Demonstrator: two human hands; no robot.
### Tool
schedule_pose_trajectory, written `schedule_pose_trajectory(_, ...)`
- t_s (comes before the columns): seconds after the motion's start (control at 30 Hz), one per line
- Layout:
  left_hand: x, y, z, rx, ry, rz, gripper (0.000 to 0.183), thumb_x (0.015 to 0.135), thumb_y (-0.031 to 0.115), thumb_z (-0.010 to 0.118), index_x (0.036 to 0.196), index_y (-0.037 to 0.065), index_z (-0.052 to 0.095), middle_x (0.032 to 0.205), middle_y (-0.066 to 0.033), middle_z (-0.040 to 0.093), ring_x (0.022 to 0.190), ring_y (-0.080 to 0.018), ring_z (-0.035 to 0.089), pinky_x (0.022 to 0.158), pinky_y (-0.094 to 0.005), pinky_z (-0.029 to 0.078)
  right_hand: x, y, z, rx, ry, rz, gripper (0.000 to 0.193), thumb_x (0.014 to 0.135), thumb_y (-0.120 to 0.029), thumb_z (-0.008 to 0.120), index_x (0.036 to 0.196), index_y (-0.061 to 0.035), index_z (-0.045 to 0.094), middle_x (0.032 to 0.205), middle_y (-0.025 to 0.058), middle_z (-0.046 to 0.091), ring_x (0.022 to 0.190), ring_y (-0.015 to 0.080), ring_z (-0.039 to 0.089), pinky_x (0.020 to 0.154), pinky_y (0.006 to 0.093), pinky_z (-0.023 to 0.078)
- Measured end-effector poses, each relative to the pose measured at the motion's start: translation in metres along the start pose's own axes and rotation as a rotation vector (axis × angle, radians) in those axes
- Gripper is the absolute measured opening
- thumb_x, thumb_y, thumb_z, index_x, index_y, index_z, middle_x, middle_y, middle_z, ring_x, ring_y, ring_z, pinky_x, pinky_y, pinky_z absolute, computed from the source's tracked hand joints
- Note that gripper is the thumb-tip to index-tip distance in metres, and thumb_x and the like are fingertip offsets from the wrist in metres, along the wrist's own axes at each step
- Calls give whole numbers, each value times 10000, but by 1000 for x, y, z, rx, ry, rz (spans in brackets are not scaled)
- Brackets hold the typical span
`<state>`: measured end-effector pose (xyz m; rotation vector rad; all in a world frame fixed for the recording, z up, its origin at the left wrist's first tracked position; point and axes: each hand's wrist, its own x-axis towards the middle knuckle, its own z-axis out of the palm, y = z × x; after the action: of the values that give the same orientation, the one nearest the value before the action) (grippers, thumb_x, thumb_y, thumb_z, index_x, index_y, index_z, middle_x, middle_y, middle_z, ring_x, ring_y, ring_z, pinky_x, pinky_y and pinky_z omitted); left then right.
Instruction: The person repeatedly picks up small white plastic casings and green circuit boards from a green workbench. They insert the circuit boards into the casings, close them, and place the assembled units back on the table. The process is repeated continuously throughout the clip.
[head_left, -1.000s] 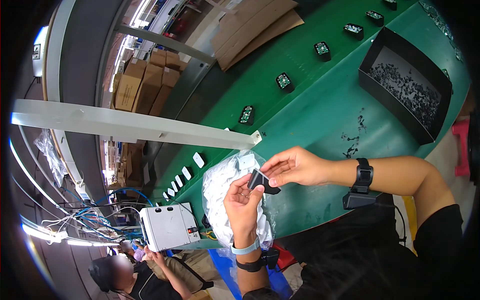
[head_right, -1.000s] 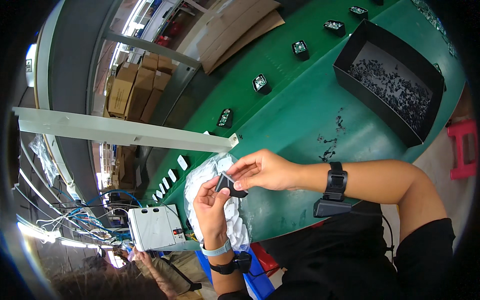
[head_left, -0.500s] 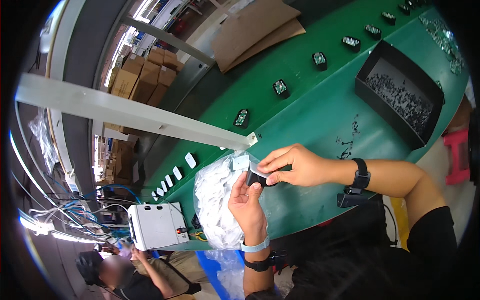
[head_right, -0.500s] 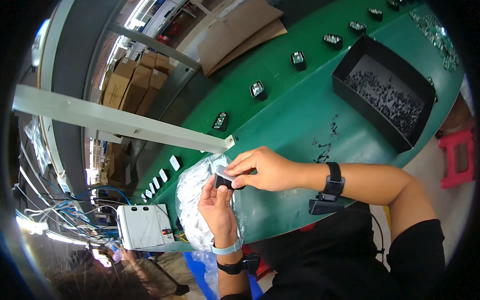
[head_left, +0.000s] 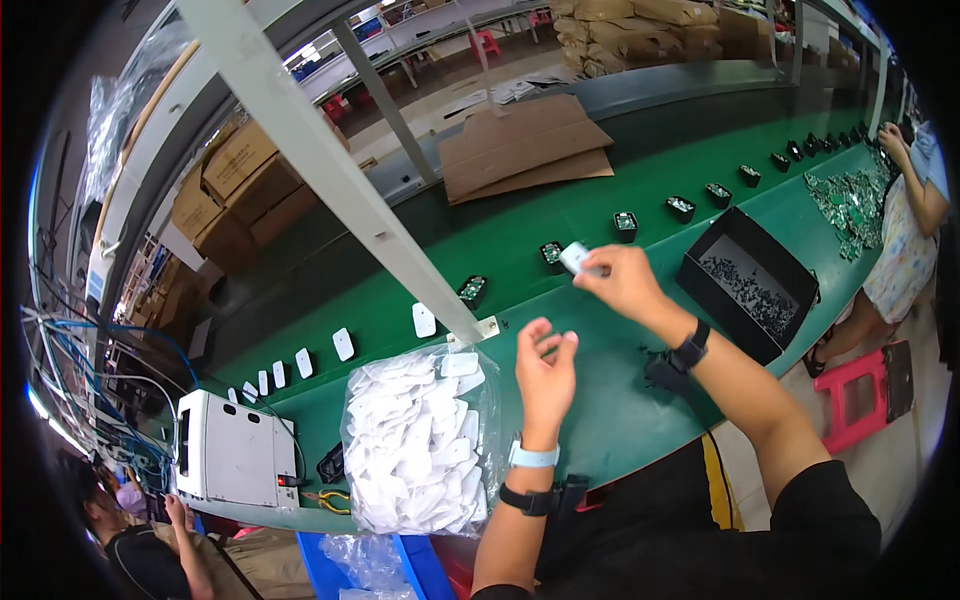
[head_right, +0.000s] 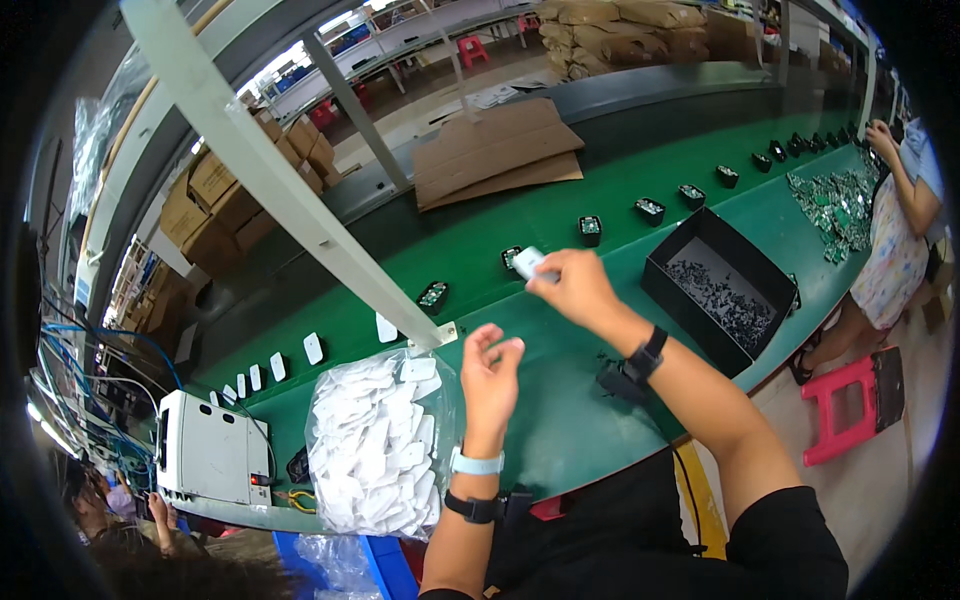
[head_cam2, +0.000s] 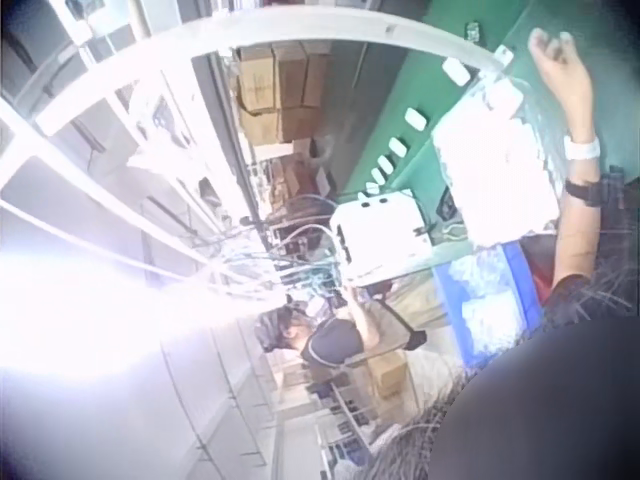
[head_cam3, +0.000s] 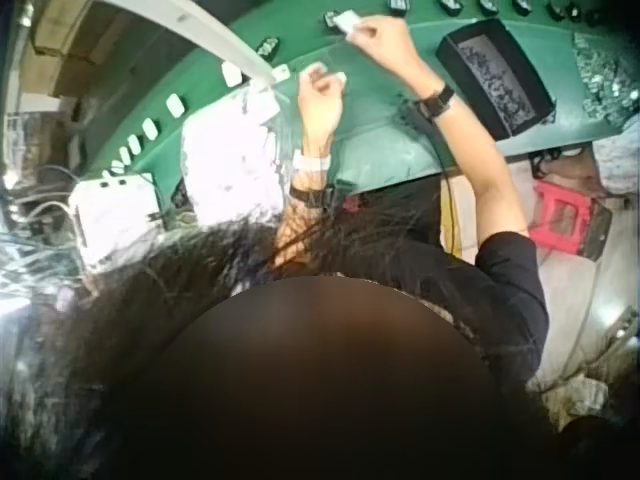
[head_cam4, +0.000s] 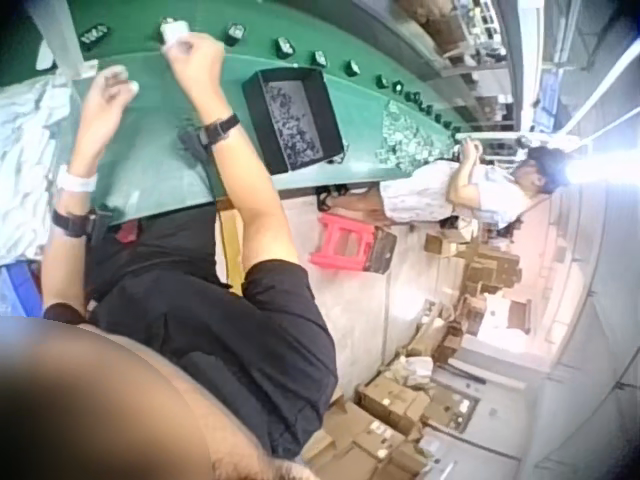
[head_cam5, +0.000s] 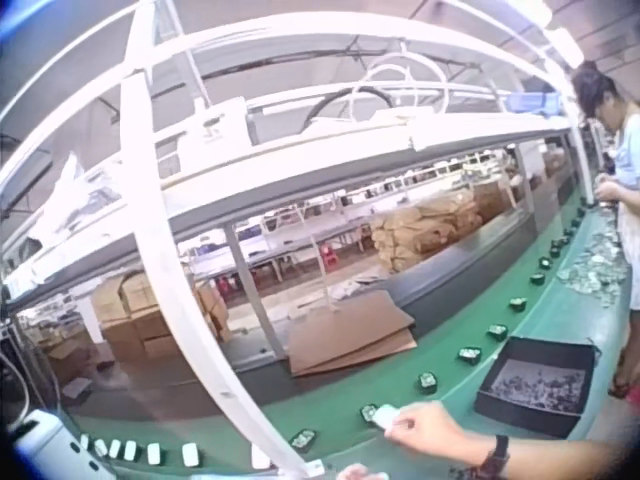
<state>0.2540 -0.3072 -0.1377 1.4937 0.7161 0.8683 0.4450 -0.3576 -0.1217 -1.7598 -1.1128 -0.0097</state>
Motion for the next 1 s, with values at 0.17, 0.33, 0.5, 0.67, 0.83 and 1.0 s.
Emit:
schedule_pose_trajectory(0.17,-42,23,-58,766,-89,257,236,848,82,687,1054,-22,643,1046,-204,642,940,-334,616,812,-406,501,46,41,24,-404,83,-13,268,746,-212,767,870,25,743,918,232,710,845,395,687,811,458,558)
schedule_pose_trajectory(0.33,-30,20,-96,1089,2,337,198,824,5,613,1011,-57,629,968,-249,608,881,-424,580,799,-492,474,43,56,50,-496,58,50,248,754,-194,762,876,19,729,898,239,670,844,417,675,817,485,552)
schedule_pose_trajectory(0.5,1,0,-81,1362,-2,329,205,767,-25,578,968,-61,599,1007,-259,599,920,-410,596,785,-477,496,29,36,14,-394,123,-132,269,792,-195,735,959,16,718,937,209,682,865,387,673,813,452,546)
schedule_pose_trajectory(0.67,28,-46,-100,1562,114,324,244,789,23,605,1022,-43,580,1080,-205,593,963,-359,606,784,-436,497,5,-31,-51,-54,-438,-254,126,803,-101,643,877,-18,703,854,156,686,780,310,675,718,393,541)
schedule_pose_trajectory(0.83,44,-31,-97,1539,207,241,209,798,6,589,1006,-10,594,993,-190,653,914,-380,645,766,-447,504,-54,-22,-93,-188,-779,-186,135,781,-67,598,842,-16,707,837,142,688,772,319,670,703,410,538)
schedule_pose_trajectory(1.0,35,-6,-101,1348,374,233,239,821,-8,545,1026,-44,661,919,-225,688,884,-404,659,789,-472,517,-85,-4,-100,-193,-734,-135,106,790,-84,630,837,-30,708,804,96,672,770,288,660,697,404,535)
